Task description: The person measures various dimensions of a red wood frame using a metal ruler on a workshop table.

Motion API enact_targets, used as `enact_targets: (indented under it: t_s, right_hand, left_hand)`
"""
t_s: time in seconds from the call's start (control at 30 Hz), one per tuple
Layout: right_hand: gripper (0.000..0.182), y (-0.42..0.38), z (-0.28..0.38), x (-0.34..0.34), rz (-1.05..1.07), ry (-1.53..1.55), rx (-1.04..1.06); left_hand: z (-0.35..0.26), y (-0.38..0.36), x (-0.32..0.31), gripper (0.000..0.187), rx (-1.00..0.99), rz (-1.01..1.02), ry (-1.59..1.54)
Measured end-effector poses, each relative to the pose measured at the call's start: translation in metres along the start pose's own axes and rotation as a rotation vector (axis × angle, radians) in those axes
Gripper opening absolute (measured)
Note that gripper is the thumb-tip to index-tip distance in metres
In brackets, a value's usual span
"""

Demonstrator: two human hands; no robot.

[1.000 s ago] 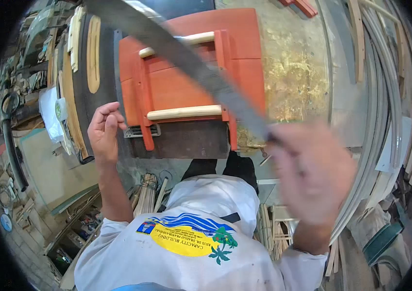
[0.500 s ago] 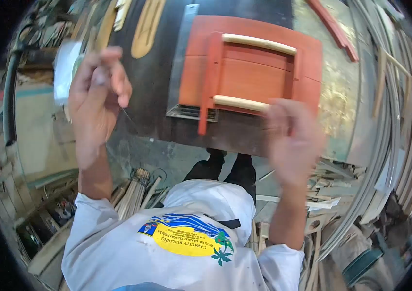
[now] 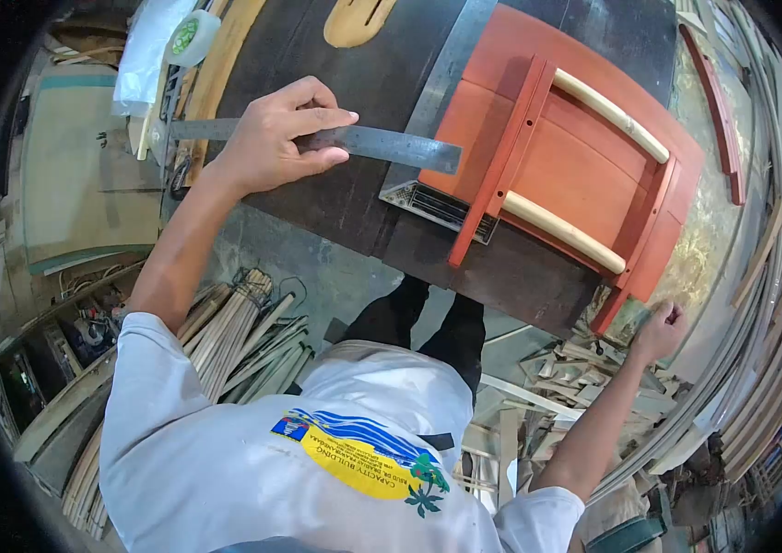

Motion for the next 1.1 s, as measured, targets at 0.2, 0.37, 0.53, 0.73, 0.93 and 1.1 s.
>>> enact_targets:
  t_s: [0.2,0.37,0.53,0.73,0.93,1.1]
  right_hand:
    - [0.027,0.0,0.012,0.003,-0.018,-0.069,-0.001]
    - [0.026,0.002,0.01,0.002,-0.015,-0.05,-0.012]
    - [0.027,0.001,0.003,-0.001,0.002,-0.005,-0.061]
    - [0.035,0.001,0.0,-0.001,0.005,-0.032,-0.046]
    - [0.034,0.001,-0.002,-0.001,0.015,0.002,-0.053]
    - [0.032,0.002,0.0,0.0,0.0,-0.066,-0.047]
  left_hand:
    - [0.023,0.004,-0.039,0.039,-0.256,-0.093,0.174]
    - [0.03,0.009,-0.06,0.039,-0.352,-0.092,0.258]
    - [0.034,0.013,-0.078,0.041,-0.392,-0.08,0.246]
    - [0.037,0.013,-0.084,0.046,-0.386,-0.087,0.209]
    - [0.037,0.013,-0.084,0.051,-0.344,-0.008,0.189]
    - [0.035,0.012,-0.09,0.054,-0.329,0.001,0.166]
Point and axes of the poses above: each hand's wrist, its own y-axis towards the middle knuckle, its own x-axis out of the back of the hand, z = x × y, the point moved 6 cm from there along y, towards the middle knuckle, and after that the axes turned 12 degrees about x, right-handed, at the moved point
